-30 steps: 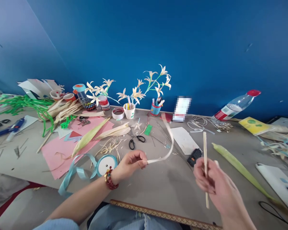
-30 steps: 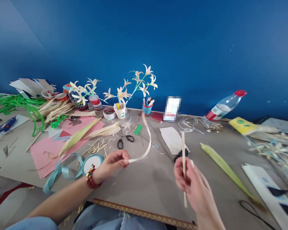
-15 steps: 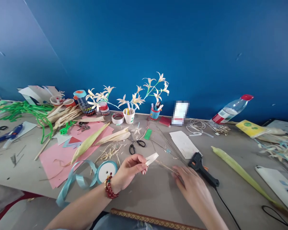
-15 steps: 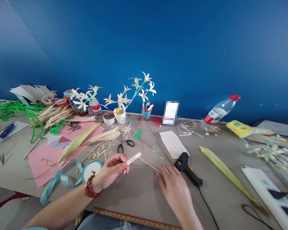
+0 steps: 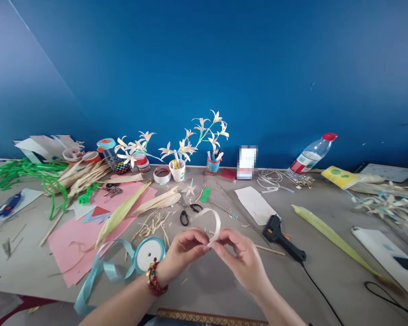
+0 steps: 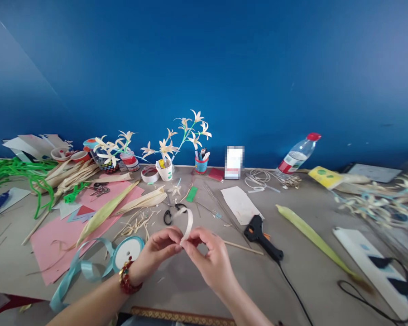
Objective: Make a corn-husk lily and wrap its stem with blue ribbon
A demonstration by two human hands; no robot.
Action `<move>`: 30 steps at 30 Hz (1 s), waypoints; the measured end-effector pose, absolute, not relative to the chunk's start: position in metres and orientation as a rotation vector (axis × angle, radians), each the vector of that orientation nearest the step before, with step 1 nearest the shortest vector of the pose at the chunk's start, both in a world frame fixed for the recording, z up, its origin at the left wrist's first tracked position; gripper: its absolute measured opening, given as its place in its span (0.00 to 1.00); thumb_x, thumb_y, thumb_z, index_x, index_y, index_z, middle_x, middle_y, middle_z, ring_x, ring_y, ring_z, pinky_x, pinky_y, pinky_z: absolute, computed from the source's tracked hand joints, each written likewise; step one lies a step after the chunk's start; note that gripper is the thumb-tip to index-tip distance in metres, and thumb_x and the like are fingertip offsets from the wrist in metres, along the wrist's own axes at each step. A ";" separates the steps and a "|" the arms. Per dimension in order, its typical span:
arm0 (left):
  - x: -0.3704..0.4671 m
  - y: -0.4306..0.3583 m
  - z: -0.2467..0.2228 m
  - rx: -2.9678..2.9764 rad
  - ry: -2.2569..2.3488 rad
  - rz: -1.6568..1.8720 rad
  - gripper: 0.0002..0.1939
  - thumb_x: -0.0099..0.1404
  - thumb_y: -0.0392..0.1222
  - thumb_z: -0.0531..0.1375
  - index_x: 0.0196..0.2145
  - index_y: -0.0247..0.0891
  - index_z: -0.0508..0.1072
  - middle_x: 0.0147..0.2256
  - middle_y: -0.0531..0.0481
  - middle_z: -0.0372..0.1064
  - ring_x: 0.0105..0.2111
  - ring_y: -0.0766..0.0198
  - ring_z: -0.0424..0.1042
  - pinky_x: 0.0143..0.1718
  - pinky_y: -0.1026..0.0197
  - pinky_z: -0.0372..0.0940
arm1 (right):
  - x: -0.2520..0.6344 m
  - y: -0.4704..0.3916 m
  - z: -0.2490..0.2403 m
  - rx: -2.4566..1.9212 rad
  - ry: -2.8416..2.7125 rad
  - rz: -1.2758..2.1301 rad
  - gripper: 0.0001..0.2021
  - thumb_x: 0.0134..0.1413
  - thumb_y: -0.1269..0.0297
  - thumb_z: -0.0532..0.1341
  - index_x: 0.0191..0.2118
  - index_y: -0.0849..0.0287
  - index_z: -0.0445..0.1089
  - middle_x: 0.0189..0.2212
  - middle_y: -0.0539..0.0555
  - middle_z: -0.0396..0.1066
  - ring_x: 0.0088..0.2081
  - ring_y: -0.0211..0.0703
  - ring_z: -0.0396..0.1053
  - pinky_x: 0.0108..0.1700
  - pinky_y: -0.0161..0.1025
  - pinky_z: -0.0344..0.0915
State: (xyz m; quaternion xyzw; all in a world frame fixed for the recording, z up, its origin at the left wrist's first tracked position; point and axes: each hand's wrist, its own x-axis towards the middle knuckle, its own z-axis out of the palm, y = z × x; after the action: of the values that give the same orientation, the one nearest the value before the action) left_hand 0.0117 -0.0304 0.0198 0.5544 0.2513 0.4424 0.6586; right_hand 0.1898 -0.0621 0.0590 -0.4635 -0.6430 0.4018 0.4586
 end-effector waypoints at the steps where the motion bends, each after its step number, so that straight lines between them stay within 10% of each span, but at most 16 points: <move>1: 0.011 -0.030 0.021 1.303 0.564 1.009 0.04 0.62 0.37 0.64 0.36 0.38 0.76 0.37 0.47 0.68 0.39 0.63 0.67 0.42 0.61 0.62 | 0.188 -0.061 0.060 -1.154 -1.615 0.950 0.08 0.60 0.63 0.59 0.30 0.57 0.69 0.28 0.51 0.72 0.31 0.39 0.69 0.35 0.33 0.64; 30: -0.003 -0.026 0.021 1.162 0.732 1.561 0.04 0.63 0.38 0.62 0.32 0.40 0.69 0.33 0.51 0.65 0.33 0.64 0.63 0.37 0.62 0.60 | 0.186 0.020 0.035 -1.591 -2.492 0.277 0.14 0.65 0.61 0.54 0.51 0.59 0.68 0.49 0.59 0.72 0.50 0.50 0.69 0.48 0.40 0.64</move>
State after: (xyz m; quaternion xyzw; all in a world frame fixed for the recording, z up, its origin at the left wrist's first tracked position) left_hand -0.0030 -0.0264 0.0210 0.4819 0.3035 0.6472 0.5068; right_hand 0.1858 0.0196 0.0353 -0.5338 -0.8361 0.0930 0.0856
